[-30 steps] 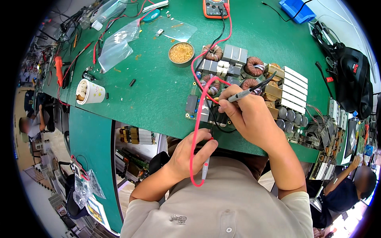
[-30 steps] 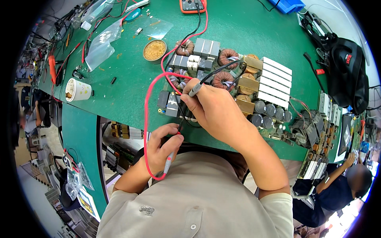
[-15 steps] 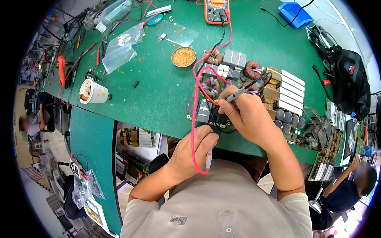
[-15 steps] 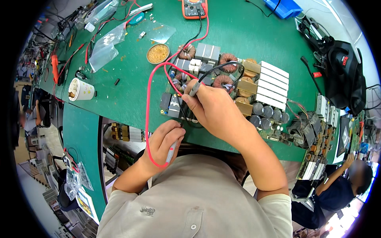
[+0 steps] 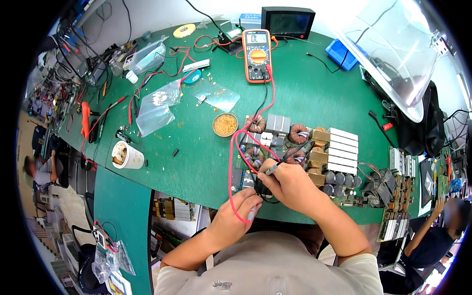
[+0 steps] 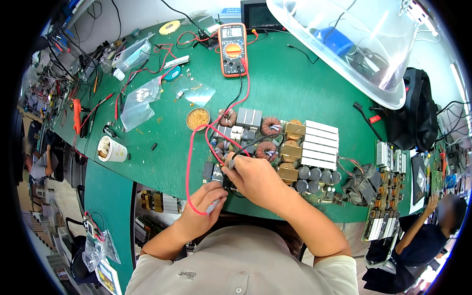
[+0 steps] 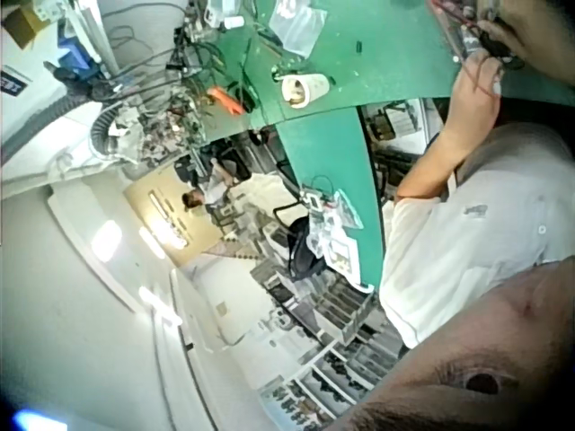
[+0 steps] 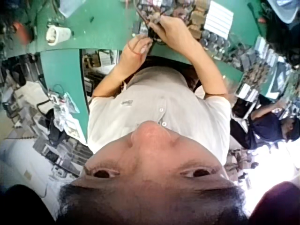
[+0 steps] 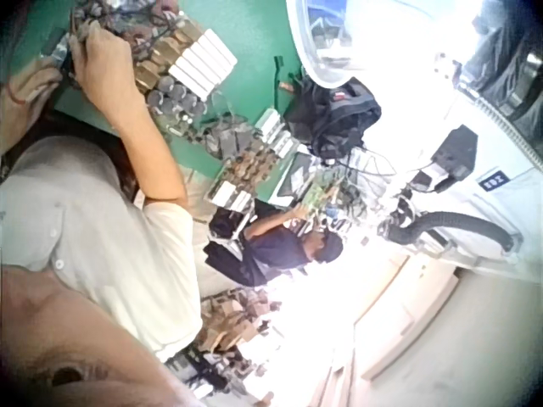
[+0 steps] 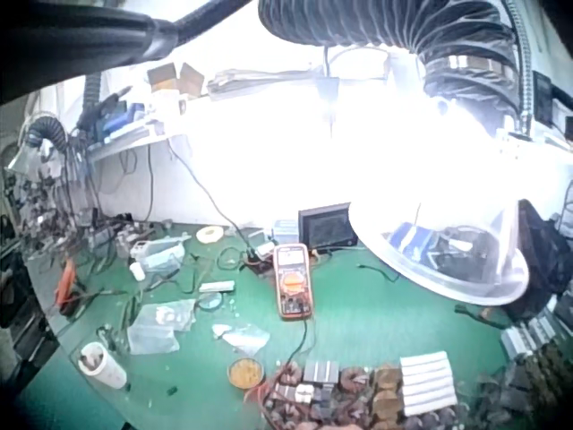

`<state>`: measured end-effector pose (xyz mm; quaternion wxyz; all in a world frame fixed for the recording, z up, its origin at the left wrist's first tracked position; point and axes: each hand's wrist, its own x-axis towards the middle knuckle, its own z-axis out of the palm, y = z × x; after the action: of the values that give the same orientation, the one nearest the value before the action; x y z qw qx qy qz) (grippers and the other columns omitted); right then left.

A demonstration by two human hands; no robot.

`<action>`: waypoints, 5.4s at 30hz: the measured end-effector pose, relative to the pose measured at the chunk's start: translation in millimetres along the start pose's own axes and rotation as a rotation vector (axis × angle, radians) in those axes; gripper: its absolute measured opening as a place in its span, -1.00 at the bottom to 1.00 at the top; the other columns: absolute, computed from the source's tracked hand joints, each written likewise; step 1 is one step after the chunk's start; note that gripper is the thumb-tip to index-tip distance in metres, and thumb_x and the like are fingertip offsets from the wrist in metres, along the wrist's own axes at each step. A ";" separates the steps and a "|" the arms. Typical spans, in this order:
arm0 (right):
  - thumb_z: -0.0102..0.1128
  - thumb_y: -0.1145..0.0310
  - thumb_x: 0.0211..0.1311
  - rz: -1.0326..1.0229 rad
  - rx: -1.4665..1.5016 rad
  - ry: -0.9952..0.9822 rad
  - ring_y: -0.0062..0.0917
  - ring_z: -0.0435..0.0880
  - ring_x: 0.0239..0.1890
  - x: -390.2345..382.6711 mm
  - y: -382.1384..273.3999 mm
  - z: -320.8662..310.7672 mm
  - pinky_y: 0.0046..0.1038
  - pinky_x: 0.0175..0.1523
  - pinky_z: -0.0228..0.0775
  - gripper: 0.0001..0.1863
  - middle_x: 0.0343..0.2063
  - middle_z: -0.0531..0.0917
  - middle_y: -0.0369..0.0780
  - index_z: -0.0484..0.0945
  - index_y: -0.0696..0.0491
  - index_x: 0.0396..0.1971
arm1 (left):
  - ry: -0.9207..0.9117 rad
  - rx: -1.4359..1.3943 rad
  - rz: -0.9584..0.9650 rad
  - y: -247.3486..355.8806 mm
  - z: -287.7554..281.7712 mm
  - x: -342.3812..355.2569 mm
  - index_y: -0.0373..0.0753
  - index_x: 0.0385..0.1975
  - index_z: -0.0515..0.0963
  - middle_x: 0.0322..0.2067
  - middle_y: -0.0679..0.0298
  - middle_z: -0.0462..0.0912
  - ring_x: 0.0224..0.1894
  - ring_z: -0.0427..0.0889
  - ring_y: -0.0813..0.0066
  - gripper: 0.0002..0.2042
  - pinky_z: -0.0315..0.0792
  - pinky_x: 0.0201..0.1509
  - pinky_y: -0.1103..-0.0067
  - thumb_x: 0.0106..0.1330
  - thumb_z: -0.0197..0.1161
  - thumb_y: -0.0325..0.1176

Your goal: The person picks up and places two circuit boards on a green workbench, then uses a digital multimeter to test components on one of the boards.

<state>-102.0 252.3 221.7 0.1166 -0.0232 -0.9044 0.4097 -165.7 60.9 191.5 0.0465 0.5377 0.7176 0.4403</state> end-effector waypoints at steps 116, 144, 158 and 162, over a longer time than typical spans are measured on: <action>0.23 0.41 0.29 -0.091 0.050 0.103 -0.13 0.60 -0.52 -21.1 27.1 -2.3 -0.20 -0.48 0.39 -0.85 -0.62 0.56 -0.11 0.43 0.10 -0.31 | 0.129 -0.193 0.049 -21.4 15.3 -10.7 -0.36 -0.10 0.45 -0.18 -0.02 0.59 -0.15 0.68 0.11 -0.76 0.59 -0.08 0.38 0.25 0.21 -0.67; 0.18 0.44 0.33 -0.036 0.052 0.171 -0.18 0.60 -0.55 -34.6 19.6 -12.1 -0.28 -0.43 0.41 -0.89 -0.51 0.57 -0.14 0.47 0.15 -0.34 | 0.189 -0.179 -0.011 -25.3 13.3 -5.1 -0.33 -0.18 0.46 -0.26 0.07 0.66 -0.21 0.67 0.21 -0.92 0.54 -0.12 0.42 0.41 0.12 -0.50; 0.25 0.44 0.25 -0.086 -0.047 0.124 -0.13 0.59 -0.50 -30.0 14.7 -9.7 -0.22 -0.42 0.41 -0.87 -0.49 0.58 -0.13 0.49 0.15 -0.36 | 0.193 -0.208 -0.004 -20.6 19.0 -6.3 -0.36 -0.24 0.52 -0.27 0.04 0.66 -0.21 0.69 0.21 -0.93 0.55 -0.13 0.43 0.33 0.17 -0.57; 0.28 0.45 0.21 -0.173 -0.061 0.182 -0.14 0.60 -0.50 -27.6 17.9 -7.4 -0.23 -0.43 0.41 -0.88 -0.52 0.58 -0.13 0.51 0.13 -0.35 | 0.179 -0.181 0.012 -21.0 18.2 -5.5 -0.35 -0.20 0.52 -0.27 0.08 0.66 -0.23 0.67 0.17 -0.87 0.55 -0.16 0.43 0.29 0.27 -0.56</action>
<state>-74.4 265.9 207.8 0.2324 0.0143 -0.9008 0.3664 -168.9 66.3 163.9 0.0281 0.4942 0.6731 0.5495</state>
